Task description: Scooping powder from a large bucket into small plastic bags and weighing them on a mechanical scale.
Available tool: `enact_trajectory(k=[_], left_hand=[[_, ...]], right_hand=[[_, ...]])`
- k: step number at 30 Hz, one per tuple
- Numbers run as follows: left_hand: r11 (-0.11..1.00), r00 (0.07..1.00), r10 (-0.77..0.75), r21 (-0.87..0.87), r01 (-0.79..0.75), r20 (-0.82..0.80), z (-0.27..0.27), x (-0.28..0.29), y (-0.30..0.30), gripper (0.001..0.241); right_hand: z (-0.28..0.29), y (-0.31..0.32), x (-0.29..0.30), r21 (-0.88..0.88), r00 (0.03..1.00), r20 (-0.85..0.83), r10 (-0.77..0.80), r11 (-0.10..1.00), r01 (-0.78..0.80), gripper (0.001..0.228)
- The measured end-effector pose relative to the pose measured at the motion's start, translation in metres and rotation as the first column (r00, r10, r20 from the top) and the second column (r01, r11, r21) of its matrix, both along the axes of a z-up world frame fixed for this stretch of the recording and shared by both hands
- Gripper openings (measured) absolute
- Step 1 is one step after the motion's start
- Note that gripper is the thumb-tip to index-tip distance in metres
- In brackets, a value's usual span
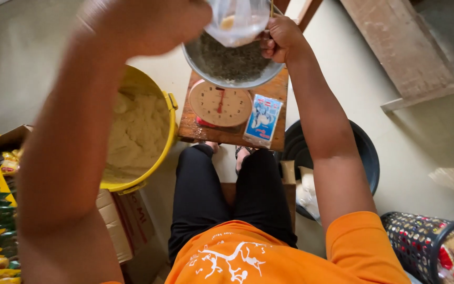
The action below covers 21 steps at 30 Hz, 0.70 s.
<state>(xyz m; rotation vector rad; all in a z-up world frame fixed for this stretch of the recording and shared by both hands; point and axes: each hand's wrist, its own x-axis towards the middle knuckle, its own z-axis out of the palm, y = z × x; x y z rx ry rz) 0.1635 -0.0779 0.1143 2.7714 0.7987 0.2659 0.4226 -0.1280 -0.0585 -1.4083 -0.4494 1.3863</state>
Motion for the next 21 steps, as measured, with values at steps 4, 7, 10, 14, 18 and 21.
enact_trajectory(k=[4, 7, 10, 14, 18, 21], left_hand=[[0.966, 0.957, -0.179, -0.142, 0.214, 0.228, -0.002, 0.006, -0.019, 0.061], [0.914, 0.833, -0.354, -0.034, 0.405, 0.425, -0.015, 0.008, -0.017, 0.055], [0.909, 0.831, -0.375, -0.016, 0.417, 0.411, -0.030, 0.010, -0.015, 0.054], [0.908, 0.843, -0.349, -0.076, 0.413, 0.409, -0.049, 0.012, -0.018, 0.054], [0.916, 0.850, -0.322, -0.091, 0.392, 0.418, -0.062, 0.012, -0.022, 0.052], [0.922, 0.855, -0.319, -0.074, 0.379, 0.409, -0.071, 0.011, -0.026, 0.050]], right_hand=[[-0.017, 0.019, 0.000, -0.090, 0.986, 0.151, -0.066, 0.993, 0.080, 0.021], [-0.024, 0.028, -0.002, -0.039, 0.981, 0.194, 0.001, 0.999, 0.006, 0.008], [-0.028, 0.032, -0.003, -0.081, 0.976, 0.213, 0.036, 0.997, -0.019, 0.016], [-0.038, 0.037, -0.001, -0.087, 0.963, 0.259, 0.079, 0.994, -0.058, 0.024], [-0.057, 0.044, 0.007, -0.019, 0.969, 0.239, 0.064, 0.998, -0.061, 0.024], [-0.067, 0.044, 0.008, -0.025, 0.959, 0.277, 0.056, 0.998, -0.051, 0.023]])
